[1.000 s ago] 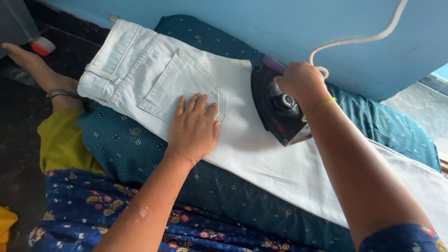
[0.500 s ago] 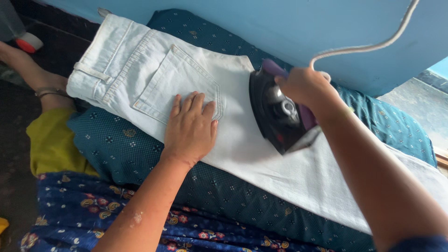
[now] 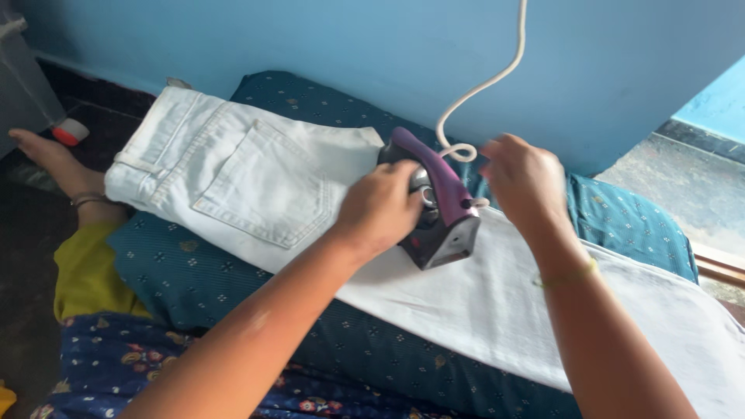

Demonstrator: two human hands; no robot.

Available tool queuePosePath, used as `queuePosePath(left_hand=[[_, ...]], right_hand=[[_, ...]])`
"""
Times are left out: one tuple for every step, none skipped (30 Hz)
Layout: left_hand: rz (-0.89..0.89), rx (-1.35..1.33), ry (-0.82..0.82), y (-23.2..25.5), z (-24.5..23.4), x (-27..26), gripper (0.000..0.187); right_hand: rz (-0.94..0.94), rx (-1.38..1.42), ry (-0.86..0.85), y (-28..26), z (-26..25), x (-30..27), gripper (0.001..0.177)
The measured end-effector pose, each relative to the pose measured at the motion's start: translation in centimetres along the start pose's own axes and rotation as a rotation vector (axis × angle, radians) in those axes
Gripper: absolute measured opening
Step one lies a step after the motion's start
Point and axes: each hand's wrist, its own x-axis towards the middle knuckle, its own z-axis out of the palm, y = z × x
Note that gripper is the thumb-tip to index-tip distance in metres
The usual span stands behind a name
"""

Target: The person irons a pair of white trousers laid out on a blue patterned surface. They use a purple electric iron to smooth the fabric, adjusting the trousers and the iron's cord as needed. The person then folds the trousers neatly after ironing.

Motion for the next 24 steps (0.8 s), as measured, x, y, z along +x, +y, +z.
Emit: queuePosePath(left_hand=[[-0.089, 0.013, -0.085, 1.2, 1.4, 1.4, 0.043], [-0.179, 0.027, -0.170, 2.0, 2.7, 2.7, 0.048], [-0.241, 0.050, -0.194, 2.7, 4.0, 3.9, 0.056], [-0.302, 0.074, -0.218, 3.2, 5.4, 5.0, 0.065], [-0.362, 0.098, -0.236, 3.2, 6.5, 6.0, 0.073], [-0.408, 0.107, -0.247, 2.9, 7.6, 6.7, 0.077], [-0.457, 0.119, -0.257, 2.2, 8.6, 7.2, 0.080], [-0.506, 0.132, -0.267, 1.5, 9.6, 7.8, 0.085], [-0.457, 0.122, -0.269, 0.5, 10.4, 8.5, 0.082], [-0.407, 0.112, -0.270, -0.7, 10.8, 9.3, 0.079], [-0.358, 0.103, -0.278, -1.9, 11.0, 10.0, 0.078], [-0.290, 0.118, -0.304, -3.1, 10.7, 10.9, 0.081], [-0.218, 0.129, -0.330, -4.0, 10.1, 12.0, 0.085], [-0.146, 0.139, -0.356, -4.5, 9.5, 12.7, 0.089], [-0.127, 0.262, -0.413, -4.9, 8.7, 13.3, 0.082], [-0.106, 0.385, -0.469, -5.1, 7.7, 13.9, 0.077], [-0.233, 0.488, -0.605, -4.9, 6.9, 14.2, 0.059], [-0.361, 0.591, -0.739, -4.6, 6.0, 14.3, 0.044], [-0.288, 0.638, -0.686, -4.1, 5.6, 14.1, 0.040], [-0.213, 0.682, -0.633, -3.7, 4.9, 13.9, 0.035], [-0.176, 0.705, -0.595, -3.3, 4.5, 13.7, 0.034], [-0.140, 0.727, -0.556, -3.0, 4.3, 13.7, 0.033], [-0.105, 0.748, -0.512, -2.8, 4.1, 13.8, 0.032], [-0.028, 0.783, -0.524, -2.8, 3.9, 13.9, 0.031]], right_hand=[[0.045, -0.020, 0.078, 2.0, -0.7, -1.5, 0.027], [0.060, -0.229, 0.078, 4.0, -0.9, -2.4, 0.030], [0.077, -0.439, 0.079, 5.9, -0.8, -3.1, 0.034], [0.098, -0.503, 0.031, 7.8, -0.6, -4.3, 0.032], [0.116, -0.567, -0.015, 9.5, -0.4, -5.7, 0.030], [0.133, -0.476, 0.018, 10.8, -0.2, -8.2, 0.021], [0.147, -0.382, 0.048, 11.8, 0.2, -9.8, 0.015], [0.183, -0.385, 0.035, 12.9, 0.6, -10.0, 0.015], [0.220, -0.383, 0.020, 13.8, 1.1, -10.3, 0.015], [0.256, -0.381, 0.004, 14.4, 1.4, -10.5, 0.015], [0.271, -0.350, 0.008, 14.8, 1.6, -10.7, 0.013], [0.286, -0.319, 0.012, 15.0, 1.6, -10.7, 0.012], [0.301, -0.292, 0.018, 15.1, 1.4, -10.5, 0.012], [0.308, -0.276, 0.016, 15.1, 1.3, -10.5, 0.012], [0.316, -0.264, 0.012, 15.0, 1.1, -10.4, 0.012], [0.323, -0.252, 0.009, 14.9, 0.9, -10.3, 0.012], [0.319, -0.245, 0.003, 14.7, 0.8, -10.2, 0.011], [0.316, -0.237, -0.002, 14.5, 0.7, -10.2, 0.011], [0.312, -0.233, -0.007, 14.4, 0.6, -10.2, 0.011], [0.323, -0.226, -0.021, 14.2, 0.5, -10.2, 0.011], [0.331, -0.220, -0.037, 14.2, 0.4, -10.3, 0.011], [0.338, -0.214, -0.054, 14.1, 0.4, -10.3, 0.010], [0.345, -0.217, -0.058, 14.0, 0.3, -10.2, 0.010], [0.351, -0.220, -0.063, 14.0, 0.3, -10.2, 0.010]])
